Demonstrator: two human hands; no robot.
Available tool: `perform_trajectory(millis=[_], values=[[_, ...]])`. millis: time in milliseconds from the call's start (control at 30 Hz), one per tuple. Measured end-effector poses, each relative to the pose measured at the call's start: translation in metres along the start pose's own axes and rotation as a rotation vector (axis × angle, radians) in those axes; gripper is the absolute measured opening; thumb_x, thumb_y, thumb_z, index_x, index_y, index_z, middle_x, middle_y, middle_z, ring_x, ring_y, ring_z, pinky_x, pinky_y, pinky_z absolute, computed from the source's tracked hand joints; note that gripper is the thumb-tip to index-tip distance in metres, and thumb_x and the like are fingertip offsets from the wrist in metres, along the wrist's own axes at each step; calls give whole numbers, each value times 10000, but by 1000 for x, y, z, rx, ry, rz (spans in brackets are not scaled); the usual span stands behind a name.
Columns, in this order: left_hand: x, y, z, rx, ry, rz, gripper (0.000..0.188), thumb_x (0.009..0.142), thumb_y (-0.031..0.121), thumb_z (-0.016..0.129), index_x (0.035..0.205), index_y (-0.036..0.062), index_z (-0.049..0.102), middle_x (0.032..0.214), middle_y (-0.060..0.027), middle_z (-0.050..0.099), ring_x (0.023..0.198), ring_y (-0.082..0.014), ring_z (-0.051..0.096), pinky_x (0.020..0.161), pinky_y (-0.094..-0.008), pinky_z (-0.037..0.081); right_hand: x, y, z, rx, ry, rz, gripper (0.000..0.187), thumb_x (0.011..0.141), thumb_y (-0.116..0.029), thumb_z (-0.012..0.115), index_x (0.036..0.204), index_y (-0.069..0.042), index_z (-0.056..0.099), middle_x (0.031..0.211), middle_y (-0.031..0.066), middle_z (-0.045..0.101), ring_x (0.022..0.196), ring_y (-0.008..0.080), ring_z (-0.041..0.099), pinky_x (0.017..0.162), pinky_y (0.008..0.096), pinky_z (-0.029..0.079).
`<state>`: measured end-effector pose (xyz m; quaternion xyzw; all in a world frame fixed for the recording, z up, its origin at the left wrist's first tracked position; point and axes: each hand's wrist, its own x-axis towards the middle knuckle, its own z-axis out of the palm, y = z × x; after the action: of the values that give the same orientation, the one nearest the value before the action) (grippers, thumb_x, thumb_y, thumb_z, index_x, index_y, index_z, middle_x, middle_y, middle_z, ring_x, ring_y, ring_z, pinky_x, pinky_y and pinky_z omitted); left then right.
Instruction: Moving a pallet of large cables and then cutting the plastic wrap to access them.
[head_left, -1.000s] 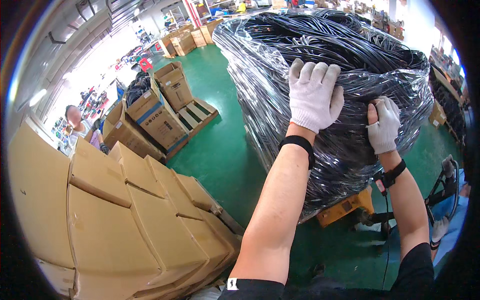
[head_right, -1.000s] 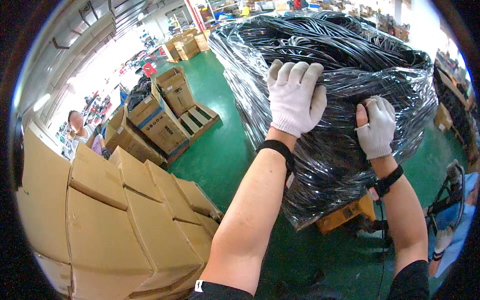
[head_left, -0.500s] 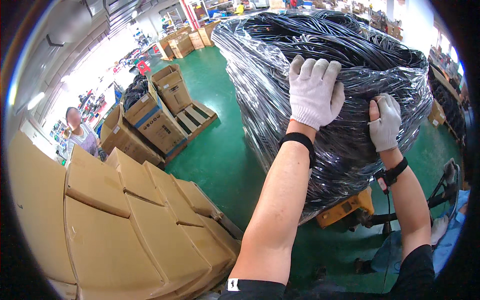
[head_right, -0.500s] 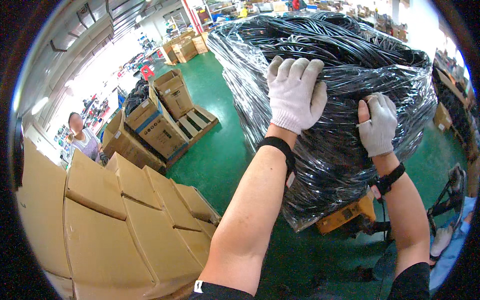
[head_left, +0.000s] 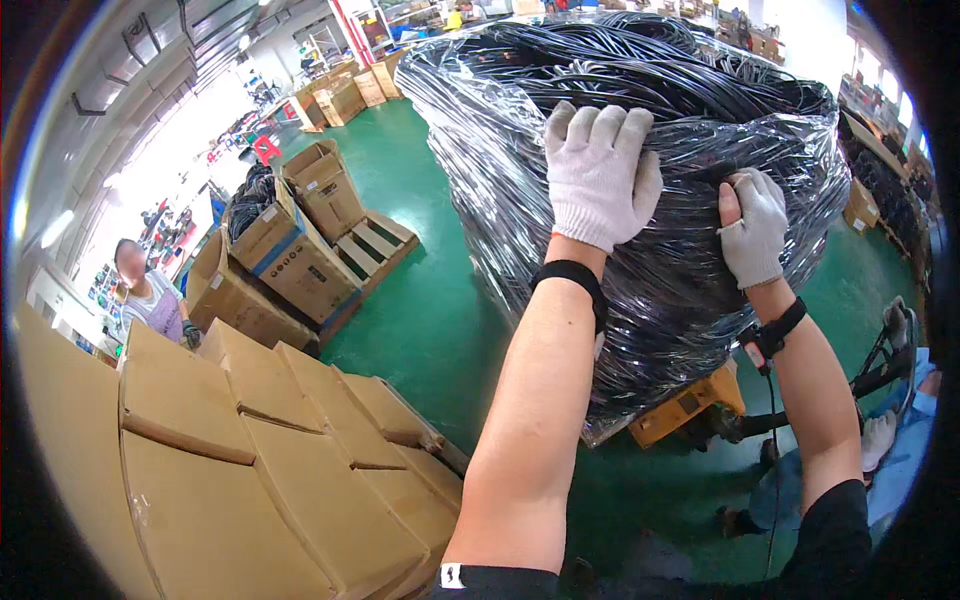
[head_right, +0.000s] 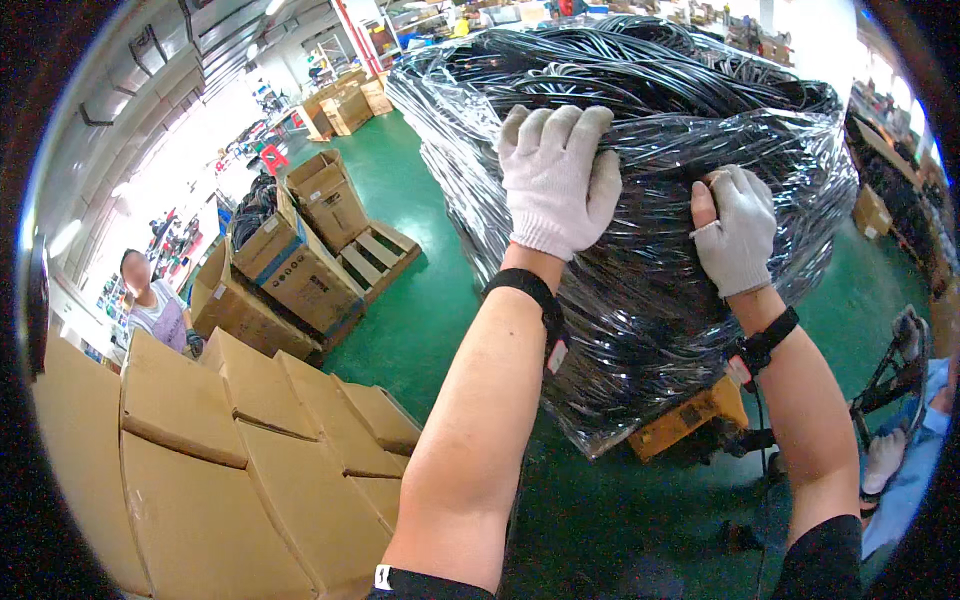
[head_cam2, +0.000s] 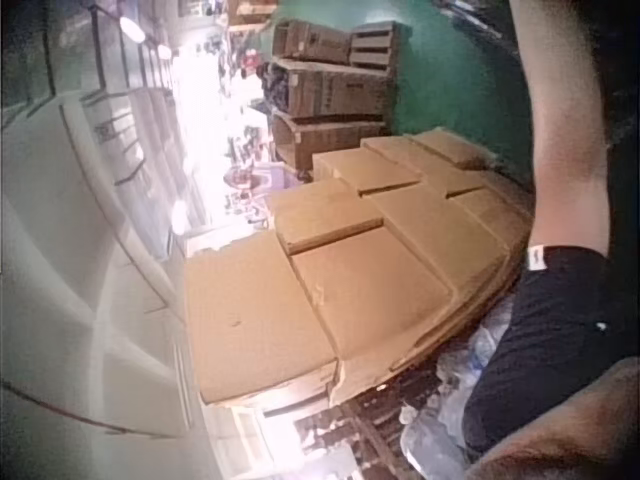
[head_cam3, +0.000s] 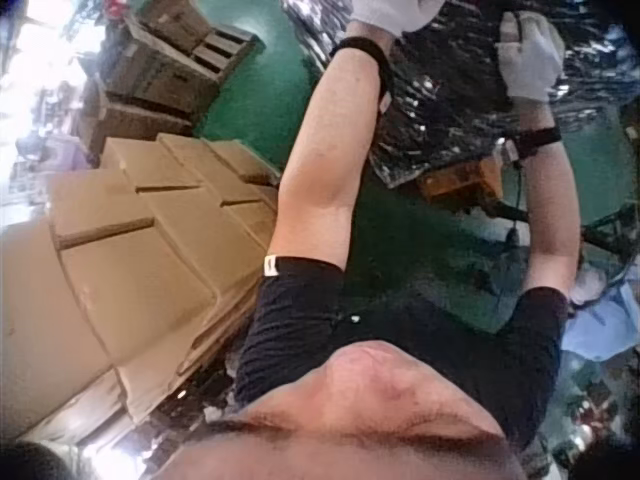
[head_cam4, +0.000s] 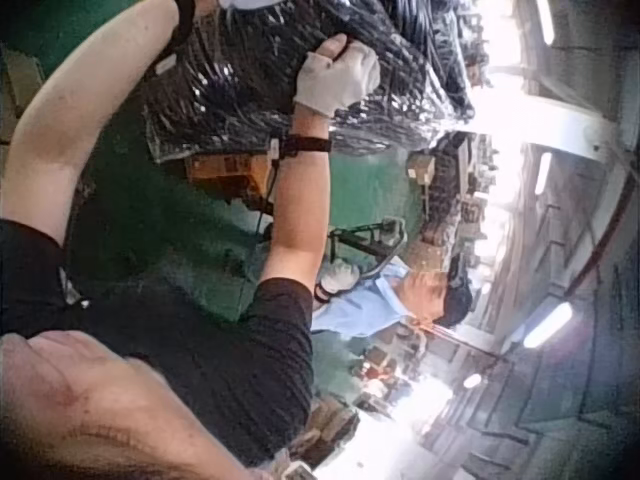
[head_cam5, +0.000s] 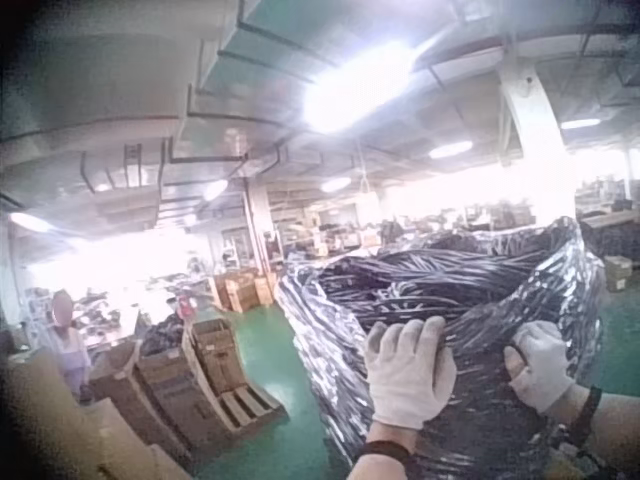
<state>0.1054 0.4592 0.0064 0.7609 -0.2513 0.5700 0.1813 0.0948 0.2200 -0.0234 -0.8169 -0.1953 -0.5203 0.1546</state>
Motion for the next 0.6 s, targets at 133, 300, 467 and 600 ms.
perform_trajectory(millis=[133, 300, 467, 600], values=[[-1, -7, -1, -17, -4, 10, 443, 891, 285, 668, 1313, 150, 669, 1238, -105, 658, 1223, -354, 572, 1185, -605, 313, 4, -2, 4, -2, 6, -2, 210, 983, -217, 668, 946, -12, 693, 967, 157, 705, 975, 390, 668, 905, 485, 508], [0, -16, -1, 34, -49, 0, 439, 901, 278, 663, 1323, 157, 670, 1250, -107, 655, 1238, -363, 555, 1186, -595, 318, 9, -7, 11, -1, 44, -18, 204, 963, -216, 684, 917, -18, 695, 959, 150, 717, 977, 389, 678, 911, 484, 510], [4, -23, 0, 42, -56, 15, 445, 915, 276, 651, 1341, 149, 668, 1254, -124, 656, 1236, -377, 555, 1193, -589, 321, 15, -8, 19, 24, 50, -7, 201, 938, -221, 705, 874, -30, 699, 918, 134, 714, 933, 378, 684, 890, 479, 510], [6, -30, 0, 61, -62, 31, 423, 934, 260, 630, 1334, 129, 675, 1253, -136, 661, 1238, -382, 563, 1183, -570, 338, 20, -6, 30, 18, 50, -7, 192, 907, -229, 725, 871, -41, 720, 911, 132, 718, 925, 375, 686, 889, 485, 514]])
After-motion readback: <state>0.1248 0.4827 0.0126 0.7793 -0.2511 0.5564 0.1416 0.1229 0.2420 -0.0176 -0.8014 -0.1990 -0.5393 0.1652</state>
